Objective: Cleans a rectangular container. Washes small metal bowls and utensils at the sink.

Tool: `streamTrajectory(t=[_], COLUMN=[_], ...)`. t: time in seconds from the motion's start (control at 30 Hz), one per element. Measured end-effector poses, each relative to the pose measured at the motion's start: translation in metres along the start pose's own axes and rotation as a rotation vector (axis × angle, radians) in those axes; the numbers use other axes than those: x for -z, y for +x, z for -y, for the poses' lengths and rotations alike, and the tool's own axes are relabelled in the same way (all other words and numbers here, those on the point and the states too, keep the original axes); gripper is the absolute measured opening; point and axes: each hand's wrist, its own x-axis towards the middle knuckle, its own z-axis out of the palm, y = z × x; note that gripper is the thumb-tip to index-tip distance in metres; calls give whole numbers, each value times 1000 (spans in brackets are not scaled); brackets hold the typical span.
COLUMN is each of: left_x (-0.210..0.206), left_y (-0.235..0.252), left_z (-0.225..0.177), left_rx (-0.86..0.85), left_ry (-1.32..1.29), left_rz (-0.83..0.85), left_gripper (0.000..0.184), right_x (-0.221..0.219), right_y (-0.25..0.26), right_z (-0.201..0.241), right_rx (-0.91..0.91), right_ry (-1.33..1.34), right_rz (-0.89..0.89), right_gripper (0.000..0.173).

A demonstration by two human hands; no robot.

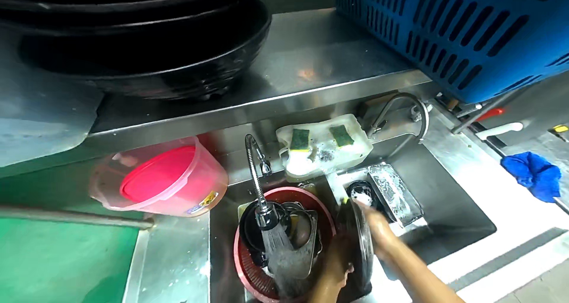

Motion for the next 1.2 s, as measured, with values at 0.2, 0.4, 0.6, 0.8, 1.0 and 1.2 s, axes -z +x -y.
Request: streamTrajectory(t=[0.2, 0.4, 0.6, 0.8, 1.0, 1.2], left_x=[60, 61, 144, 149, 150, 151], left_y=[63, 75, 98, 113, 105, 119], left_z=[50, 46, 100, 116, 104, 88], left_rx=[164, 26, 276, 270, 287, 345], left_ry=[654, 511, 186, 40, -318, -479], left_rz=[-435, -340, -816, -899, -870, -964], left_gripper=[58, 59, 46, 40, 32, 16], right_x=[5, 82, 173, 164, 151, 154], right_y=[-32, 14, 44, 56, 71, 60], right_z=[-78, -74, -120, -146, -163, -169], right_rx=[-89, 33, -185, -493, -543, -504], right_ry=[87, -360, -61, -36, -301, -330], right_rz=[-36, -289, -788, -746, -640, -593], right_gripper=[49, 52, 29, 23, 27, 26])
